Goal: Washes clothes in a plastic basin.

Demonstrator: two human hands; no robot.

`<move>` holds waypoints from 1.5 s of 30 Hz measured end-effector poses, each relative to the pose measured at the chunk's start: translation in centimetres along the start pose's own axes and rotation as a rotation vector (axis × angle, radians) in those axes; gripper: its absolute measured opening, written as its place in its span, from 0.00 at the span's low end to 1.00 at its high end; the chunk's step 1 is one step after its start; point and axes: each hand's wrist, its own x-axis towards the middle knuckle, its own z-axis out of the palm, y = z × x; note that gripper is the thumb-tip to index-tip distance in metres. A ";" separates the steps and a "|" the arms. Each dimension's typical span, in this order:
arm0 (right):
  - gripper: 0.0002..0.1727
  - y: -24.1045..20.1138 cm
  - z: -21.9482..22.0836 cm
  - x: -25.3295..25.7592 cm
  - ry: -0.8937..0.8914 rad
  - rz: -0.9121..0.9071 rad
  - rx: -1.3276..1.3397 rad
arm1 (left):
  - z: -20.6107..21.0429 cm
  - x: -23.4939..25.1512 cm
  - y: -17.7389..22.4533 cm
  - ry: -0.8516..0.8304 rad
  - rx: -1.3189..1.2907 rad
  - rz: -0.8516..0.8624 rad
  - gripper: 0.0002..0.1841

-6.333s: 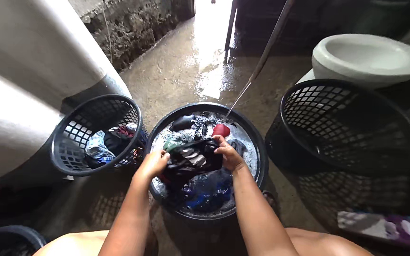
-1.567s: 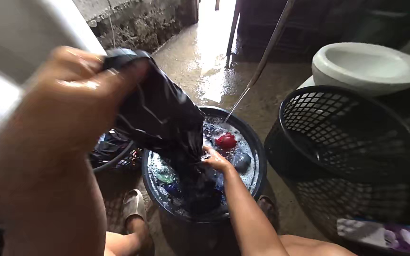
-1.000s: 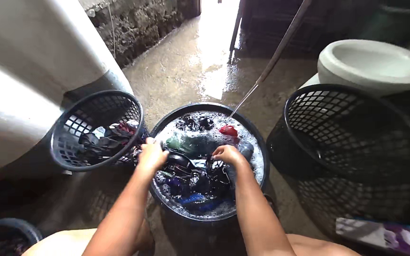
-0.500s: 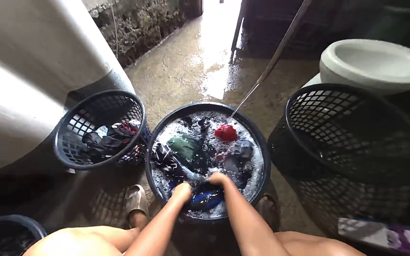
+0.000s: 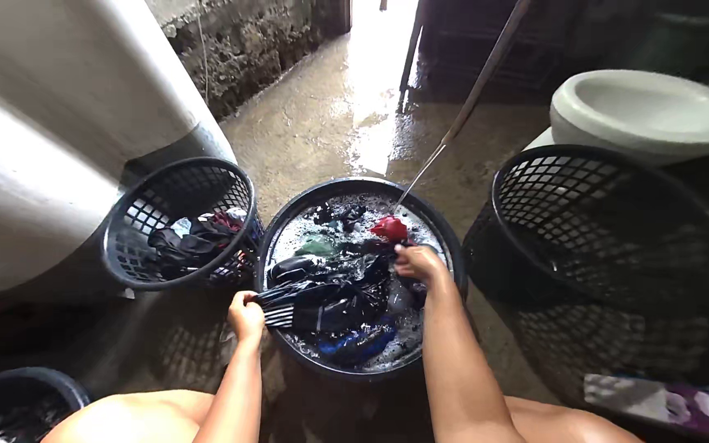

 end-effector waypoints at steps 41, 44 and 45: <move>0.29 -2.2 -0.2 -1.6 0.173 -0.281 -0.458 | -5.4 1.9 6.1 -0.267 0.055 0.236 0.19; 0.36 0.9 2.1 0.8 -0.041 -0.303 -0.627 | -1.7 0.6 5.9 -0.550 0.214 0.249 0.19; 0.41 2.1 3.4 1.2 -0.111 -0.306 -0.623 | -0.2 -0.1 5.8 -0.626 0.196 0.266 0.19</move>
